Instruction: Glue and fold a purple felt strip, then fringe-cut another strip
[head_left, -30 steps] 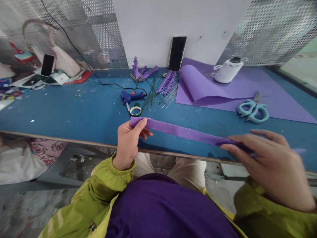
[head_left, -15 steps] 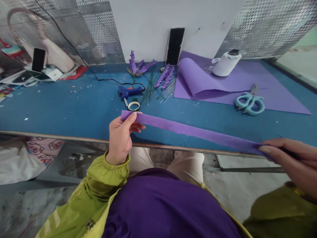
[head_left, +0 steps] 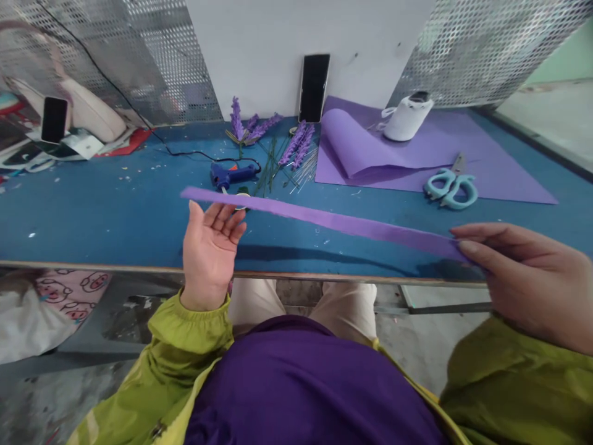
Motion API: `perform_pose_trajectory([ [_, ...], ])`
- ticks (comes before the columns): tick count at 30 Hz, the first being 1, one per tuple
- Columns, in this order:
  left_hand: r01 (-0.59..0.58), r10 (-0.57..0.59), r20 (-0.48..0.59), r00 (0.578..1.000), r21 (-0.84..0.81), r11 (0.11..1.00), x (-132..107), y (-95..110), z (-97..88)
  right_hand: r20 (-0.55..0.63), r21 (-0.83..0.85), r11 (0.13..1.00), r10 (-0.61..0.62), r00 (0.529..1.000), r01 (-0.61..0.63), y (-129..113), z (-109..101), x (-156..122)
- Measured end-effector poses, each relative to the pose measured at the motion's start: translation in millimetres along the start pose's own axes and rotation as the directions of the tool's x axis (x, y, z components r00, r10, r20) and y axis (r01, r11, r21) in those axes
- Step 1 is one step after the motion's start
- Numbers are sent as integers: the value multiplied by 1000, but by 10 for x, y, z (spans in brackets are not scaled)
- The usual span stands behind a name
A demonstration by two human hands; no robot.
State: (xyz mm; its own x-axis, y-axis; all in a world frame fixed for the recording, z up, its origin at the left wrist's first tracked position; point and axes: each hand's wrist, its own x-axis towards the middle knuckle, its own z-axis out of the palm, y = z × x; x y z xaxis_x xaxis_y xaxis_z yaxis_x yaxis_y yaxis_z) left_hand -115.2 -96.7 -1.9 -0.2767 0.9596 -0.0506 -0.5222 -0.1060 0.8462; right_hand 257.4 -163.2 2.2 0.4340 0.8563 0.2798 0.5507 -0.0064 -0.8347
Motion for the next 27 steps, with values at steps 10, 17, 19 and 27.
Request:
perform_pose_trajectory([
  [10, -444, 216, 465, 859, 463, 767, -403, -205, 268, 400, 280, 957, -39, 916, -81, -317, 457, 22],
  [17, -857, 110, 884, 454, 399, 326, -279, -303, 634, 486, 401, 915, -168, 858, -48, -520, 571, -100],
  [19, -833, 49, 880, 473, 428, 351, -270, -324, 676, 445, 433, 901, -195, 874, -19, -527, 612, -115],
  [27, -664, 177, 663, 727, 616, 424, -332, -241, 547, -160, 594, 799, -5, 987, 101, -309, 728, -35],
])
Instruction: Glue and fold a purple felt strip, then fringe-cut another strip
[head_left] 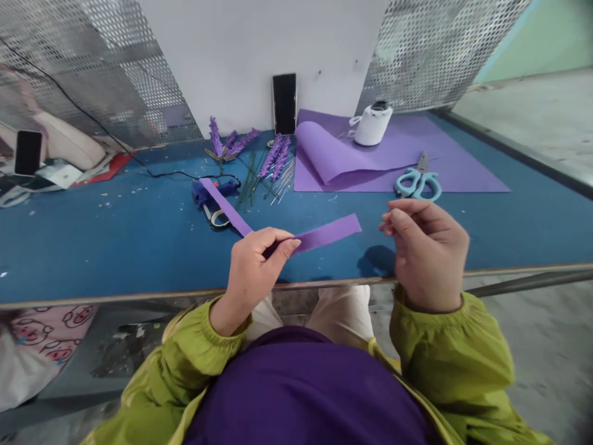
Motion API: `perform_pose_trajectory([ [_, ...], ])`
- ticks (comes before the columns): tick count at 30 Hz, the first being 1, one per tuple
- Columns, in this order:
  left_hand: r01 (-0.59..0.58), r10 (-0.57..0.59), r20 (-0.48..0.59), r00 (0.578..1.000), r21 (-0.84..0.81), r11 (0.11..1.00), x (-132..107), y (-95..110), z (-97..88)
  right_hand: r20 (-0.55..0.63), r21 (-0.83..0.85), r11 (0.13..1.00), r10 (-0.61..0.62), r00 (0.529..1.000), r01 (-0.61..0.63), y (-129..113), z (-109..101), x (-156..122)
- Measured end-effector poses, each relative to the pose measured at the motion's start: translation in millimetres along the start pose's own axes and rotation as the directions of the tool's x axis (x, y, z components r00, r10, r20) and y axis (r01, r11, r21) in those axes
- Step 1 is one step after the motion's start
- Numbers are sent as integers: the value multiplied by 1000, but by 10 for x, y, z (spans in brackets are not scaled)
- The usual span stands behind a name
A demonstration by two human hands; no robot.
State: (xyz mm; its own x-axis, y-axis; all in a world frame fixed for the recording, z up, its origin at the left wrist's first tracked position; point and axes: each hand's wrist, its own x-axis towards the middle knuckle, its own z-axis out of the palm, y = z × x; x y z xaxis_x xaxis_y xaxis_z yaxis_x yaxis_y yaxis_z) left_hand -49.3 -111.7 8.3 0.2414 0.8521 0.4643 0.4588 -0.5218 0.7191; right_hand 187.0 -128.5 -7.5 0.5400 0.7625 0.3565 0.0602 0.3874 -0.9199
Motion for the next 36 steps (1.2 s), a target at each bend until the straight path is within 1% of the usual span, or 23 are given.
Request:
perform_pose_trajectory([
  [1, 26, -26, -15, 1000, -18, 999, -11, 1, -9, 19, 23, 999, 31, 999, -32, 17, 8, -28],
  [2, 47, -48, -28, 998, -31, 998, -20, 2, -10, 76, 42, 996, 74, 994, -77, 29, 26, -68],
  [4, 71, -73, -43, 996, -42, 997, -36, 1, 4, 225, 82, 982, 148, 963, -170, 40, 92, -172],
  [5, 78, -79, -43, 996, -41, 996, -43, -2, 16, 287, 103, 975, 160, 945, -196, 42, 138, -226],
  [6, 84, -86, -38, 996, -41, 996, -50, -6, 29, 322, 114, 971, 162, 933, -208, 43, 187, -274],
  [7, 91, -93, -31, 995, -42, 995, -58, -11, 40, 331, 121, 970, 160, 930, -210, 44, 236, -314],
  [10, 106, -107, -17, 994, -51, 993, -75, -28, 52, 292, 122, 973, 153, 944, -195, 52, 349, -372],
  [12, 110, -111, -12, 994, -62, 992, -75, -36, 43, 271, 109, 978, 145, 951, -180, 60, 382, -378],
  [16, 112, -108, 45, 993, -90, 990, -30, -28, 17, 279, 51, 987, 130, 951, -149, 52, 392, -392],
  [18, 77, -72, 64, 995, -76, 994, 2, -11, 16, 292, 25, 990, 123, 948, -137, 36, 394, -407],
  [21, 36, -32, 64, 997, -65, 997, 33, 15, 29, 298, 16, 992, 115, 948, -126, 16, 396, -416],
  [29, 51, -45, 72, 996, -83, 995, 21, -3, 61, 212, 24, 996, 82, 974, -89, 58, 386, -383],
  [31, 70, -62, 79, 995, -94, 993, 27, 4, 59, 196, 40, 996, 73, 978, -82, 65, 393, -395],
  [33, 88, -80, 80, 994, -109, 990, 36, 22, 56, 201, 59, 994, 77, 976, -90, 66, 402, -411],
  [36, 101, -93, 70, 993, -126, 987, 46, 59, 61, 270, 44, 991, 109, 957, -125, 64, 417, -439],
])
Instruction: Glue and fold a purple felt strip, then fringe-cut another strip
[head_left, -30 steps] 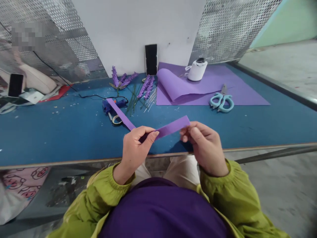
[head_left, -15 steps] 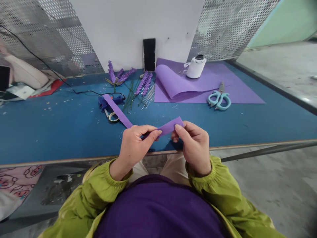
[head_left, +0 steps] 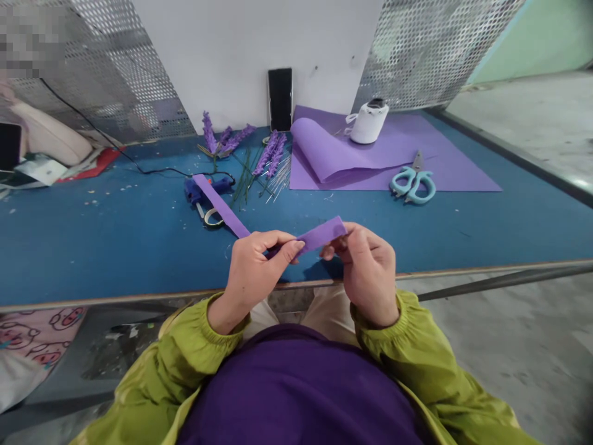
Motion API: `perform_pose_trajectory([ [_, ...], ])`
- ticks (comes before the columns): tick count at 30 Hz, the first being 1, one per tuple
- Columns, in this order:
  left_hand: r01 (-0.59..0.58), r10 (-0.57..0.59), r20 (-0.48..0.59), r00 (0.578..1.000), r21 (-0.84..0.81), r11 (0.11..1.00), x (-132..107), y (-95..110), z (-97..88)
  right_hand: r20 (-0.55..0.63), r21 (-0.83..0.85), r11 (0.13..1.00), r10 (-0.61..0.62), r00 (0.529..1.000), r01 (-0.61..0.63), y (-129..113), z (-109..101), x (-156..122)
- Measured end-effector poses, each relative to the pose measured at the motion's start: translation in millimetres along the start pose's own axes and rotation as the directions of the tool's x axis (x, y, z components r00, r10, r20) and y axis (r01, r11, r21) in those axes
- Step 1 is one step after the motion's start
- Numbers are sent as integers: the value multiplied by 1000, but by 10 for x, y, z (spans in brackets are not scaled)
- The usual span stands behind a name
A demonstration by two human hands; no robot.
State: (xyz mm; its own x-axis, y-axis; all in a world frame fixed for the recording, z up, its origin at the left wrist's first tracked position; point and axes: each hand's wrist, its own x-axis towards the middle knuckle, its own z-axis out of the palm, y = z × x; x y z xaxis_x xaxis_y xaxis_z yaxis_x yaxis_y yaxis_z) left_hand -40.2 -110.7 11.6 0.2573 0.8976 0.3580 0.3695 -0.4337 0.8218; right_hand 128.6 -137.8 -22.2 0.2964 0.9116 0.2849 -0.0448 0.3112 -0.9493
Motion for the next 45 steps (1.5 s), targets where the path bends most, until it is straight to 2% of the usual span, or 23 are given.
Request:
perform_pose_trajectory([
  [3, -11, 11, 14, 1000, -14, 1000, -6, 20, 23, 45, -43, 998, 37, 998, -35, 5, 23, -31],
  [10, -50, 51, 31, 998, -35, 998, -36, 28, 32, -48, -80, 997, 0, 999, -4, 5, 30, -92],
  [16, -80, 80, 47, 996, -20, 997, -53, 50, 45, -18, -125, 992, 7, 1000, -10, -10, 53, -132],
  [25, -115, 115, 28, 993, 17, 993, -57, 33, 14, -108, 1, 997, -75, 991, 76, -28, -11, -52],
  [29, -112, 112, 17, 994, 49, 992, -53, 18, 8, -89, 12, 997, -81, 993, 82, -36, -21, -15],
  [35, -125, 124, 18, 992, 40, 991, -45, -7, 9, -152, 36, 994, -100, 983, 107, -29, -26, 2],
  [38, -113, 113, -7, 994, 27, 993, -39, 2, 23, -103, 86, 995, -47, 994, 56, -5, 7, -38],
  [42, -144, 144, -5, 990, 25, 989, -39, 6, 45, 22, -2, 1000, -1, 1000, 1, 35, 76, -109],
  [45, -163, 162, 15, 987, 16, 987, -45, -16, 47, -7, -16, 1000, -24, 1000, 23, 34, 101, -125],
])
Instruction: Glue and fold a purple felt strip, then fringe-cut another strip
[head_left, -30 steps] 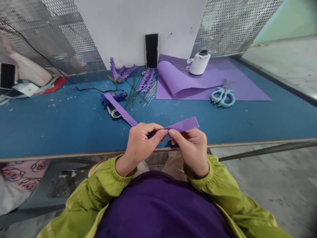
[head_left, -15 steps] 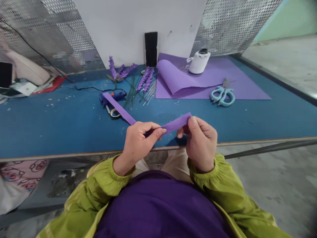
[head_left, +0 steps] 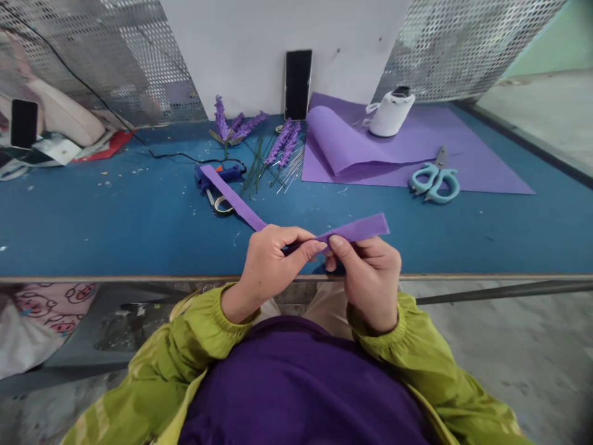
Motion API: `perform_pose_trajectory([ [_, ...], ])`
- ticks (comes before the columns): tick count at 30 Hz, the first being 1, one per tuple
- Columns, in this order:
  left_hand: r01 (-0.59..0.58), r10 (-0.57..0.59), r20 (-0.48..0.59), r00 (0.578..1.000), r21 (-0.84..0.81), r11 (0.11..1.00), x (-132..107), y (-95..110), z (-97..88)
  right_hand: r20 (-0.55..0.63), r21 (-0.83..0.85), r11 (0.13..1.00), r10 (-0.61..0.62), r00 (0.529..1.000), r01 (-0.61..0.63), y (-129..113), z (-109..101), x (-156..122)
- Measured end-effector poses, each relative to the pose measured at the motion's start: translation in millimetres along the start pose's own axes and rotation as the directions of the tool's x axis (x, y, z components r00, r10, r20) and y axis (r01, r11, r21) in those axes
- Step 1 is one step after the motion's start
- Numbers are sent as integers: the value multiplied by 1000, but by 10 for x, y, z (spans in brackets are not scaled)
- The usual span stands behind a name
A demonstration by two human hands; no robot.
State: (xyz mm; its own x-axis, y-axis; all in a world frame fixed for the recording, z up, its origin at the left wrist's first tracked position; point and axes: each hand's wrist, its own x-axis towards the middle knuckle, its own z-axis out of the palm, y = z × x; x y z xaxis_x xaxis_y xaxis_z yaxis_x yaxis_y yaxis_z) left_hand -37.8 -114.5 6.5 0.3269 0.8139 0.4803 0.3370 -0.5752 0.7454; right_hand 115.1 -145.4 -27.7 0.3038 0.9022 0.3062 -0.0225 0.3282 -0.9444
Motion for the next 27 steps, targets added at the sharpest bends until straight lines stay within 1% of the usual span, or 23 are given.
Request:
perform_pose_trajectory([
  [3, 18, -18, -1, 1000, 12, 1000, -5, -36, -13, -69, -10, 1000, -30, 997, 29, -34, -8, 24],
  [4, 20, -20, -2, 1000, 19, 1000, -4, -48, -18, -60, -33, 999, -28, 998, 26, -49, -15, 36],
  [8, 0, -1, 22, 1000, 23, 1000, 8, -72, -33, 61, -130, 992, 17, 998, -9, -85, -37, 64],
  [9, -2, 2, 29, 1000, 26, 1000, 11, -70, -37, 49, -128, 992, 10, 999, -3, -82, -40, 66],
  [12, 3, -5, 35, 999, 47, 999, 25, -52, -47, -96, -83, 995, -62, 993, 54, -57, -49, 70],
  [13, 4, -6, 32, 999, 56, 998, 32, -48, -48, -125, -76, 995, -75, 989, 66, -50, -51, 72],
  [14, -1, -1, 32, 999, 63, 998, 40, -46, -48, -123, -82, 995, -73, 990, 64, -47, -54, 73],
  [15, -16, 13, 38, 999, 65, 998, 47, -46, -46, -92, -98, 994, -58, 994, 49, -47, -57, 74],
  [17, -65, 61, 62, 996, 64, 996, 61, -55, -40, 4, -151, 988, -12, 1000, 12, -56, -66, 73],
  [18, -89, 84, 76, 994, 63, 994, 67, -61, -40, 34, -171, 985, 0, 999, 6, -60, -73, 73],
  [19, -104, 98, 88, 991, 66, 992, 71, -68, -43, 33, -177, 984, -6, 999, 11, -62, -80, 74],
  [20, -109, 102, 93, 990, 77, 991, 75, -74, -51, 2, -162, 986, -26, 1000, 26, -61, -89, 77],
  [22, -99, 88, 98, 991, 116, 988, 83, -84, -78, -96, -103, 993, -71, 993, 61, -48, -106, 91],
  [24, -86, 70, 110, 992, 157, 984, 96, -90, -105, -182, -36, 997, -77, 980, 72, -36, -119, 114],
  [25, -84, 64, 120, 991, 171, 982, 104, -90, -112, -191, -14, 998, -58, 980, 57, -35, -121, 125],
  [26, -84, 61, 133, 989, 178, 981, 112, -89, -113, -164, -7, 1000, -28, 986, 27, -39, -121, 135],
  [27, -85, 60, 142, 988, 179, 980, 121, -86, -108, -104, -17, 1000, 7, 995, -9, -49, -120, 143],
])
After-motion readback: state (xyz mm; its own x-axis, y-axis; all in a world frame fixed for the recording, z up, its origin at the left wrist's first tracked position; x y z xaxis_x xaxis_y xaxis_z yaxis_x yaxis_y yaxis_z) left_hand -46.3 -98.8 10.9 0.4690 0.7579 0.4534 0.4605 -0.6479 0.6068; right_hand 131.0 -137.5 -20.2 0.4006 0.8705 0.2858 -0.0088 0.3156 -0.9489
